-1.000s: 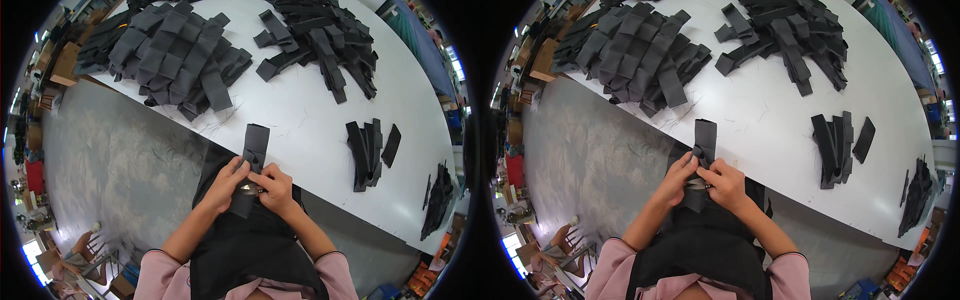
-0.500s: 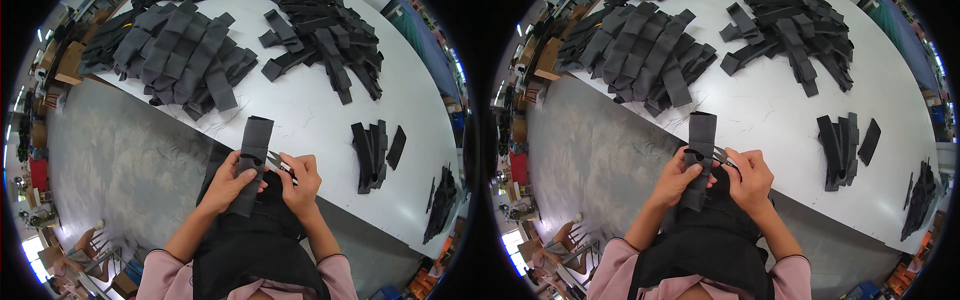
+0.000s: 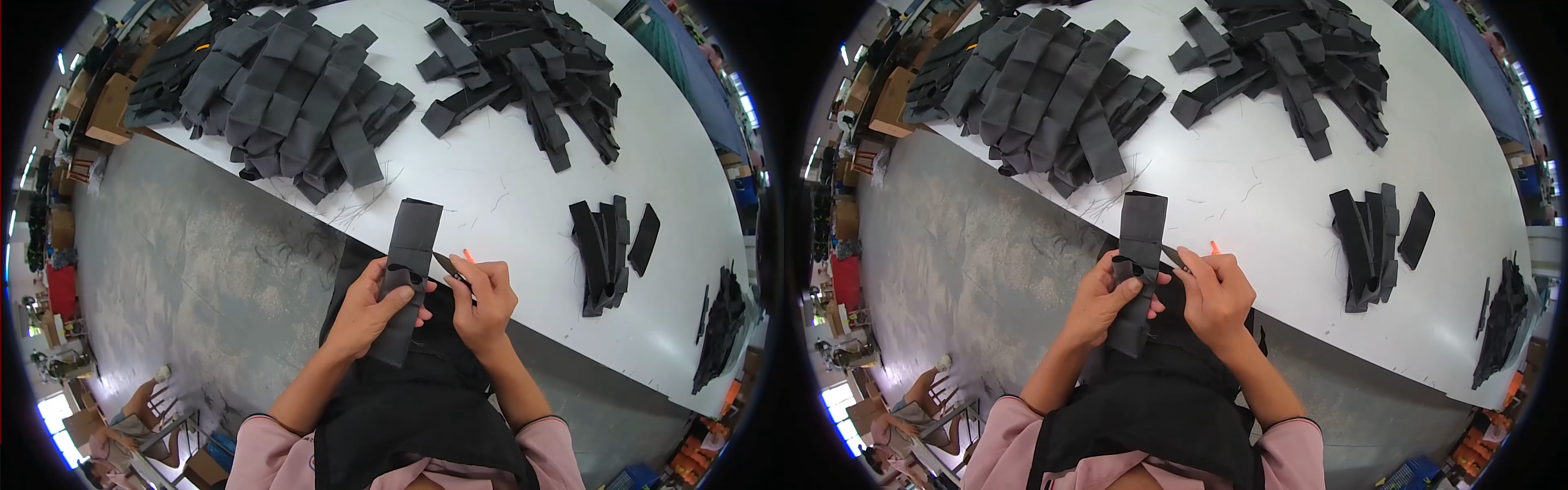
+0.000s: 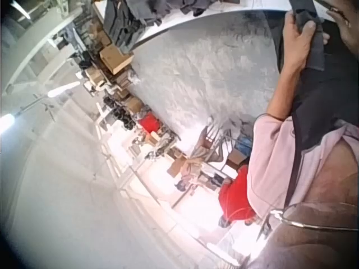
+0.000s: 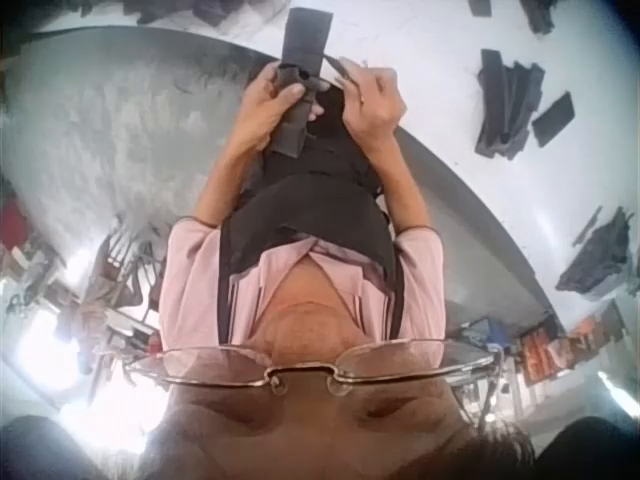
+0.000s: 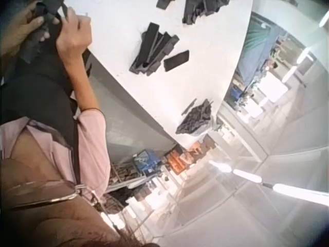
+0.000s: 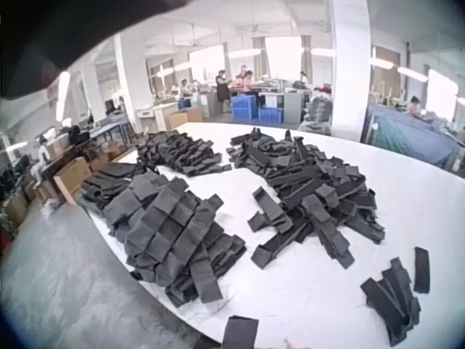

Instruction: The person is using a small pair of snips/scissors to trim excess threads or refine the edges of pre-cut black fabric strips in a manufacturing setting.

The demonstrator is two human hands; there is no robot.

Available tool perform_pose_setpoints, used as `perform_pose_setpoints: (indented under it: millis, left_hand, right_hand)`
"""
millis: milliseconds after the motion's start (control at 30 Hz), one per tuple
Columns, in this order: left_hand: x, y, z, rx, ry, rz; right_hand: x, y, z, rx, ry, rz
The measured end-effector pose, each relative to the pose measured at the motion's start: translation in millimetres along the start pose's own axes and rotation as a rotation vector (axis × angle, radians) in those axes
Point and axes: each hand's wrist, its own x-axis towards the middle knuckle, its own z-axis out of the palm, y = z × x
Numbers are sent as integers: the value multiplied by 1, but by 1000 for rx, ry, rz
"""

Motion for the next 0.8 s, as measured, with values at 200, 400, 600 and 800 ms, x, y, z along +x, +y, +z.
perform_pose_setpoints:
  millis: [200,400,600,800]
  left_hand:
    - [0,3,0,15,1,6]
    - [-1,0,-1,53,-9,27]
    - [0,-1,0,175,15,43]
    - [0,-3,-2,207,26,65]
  right_hand:
    - [6,-4,-6,123,-101,114]
    - [18,-7,-1,98,-198,3]
    - [22,-4,1,-12,-268,-171]
    - [20,-3,4,-57,-237,-218]
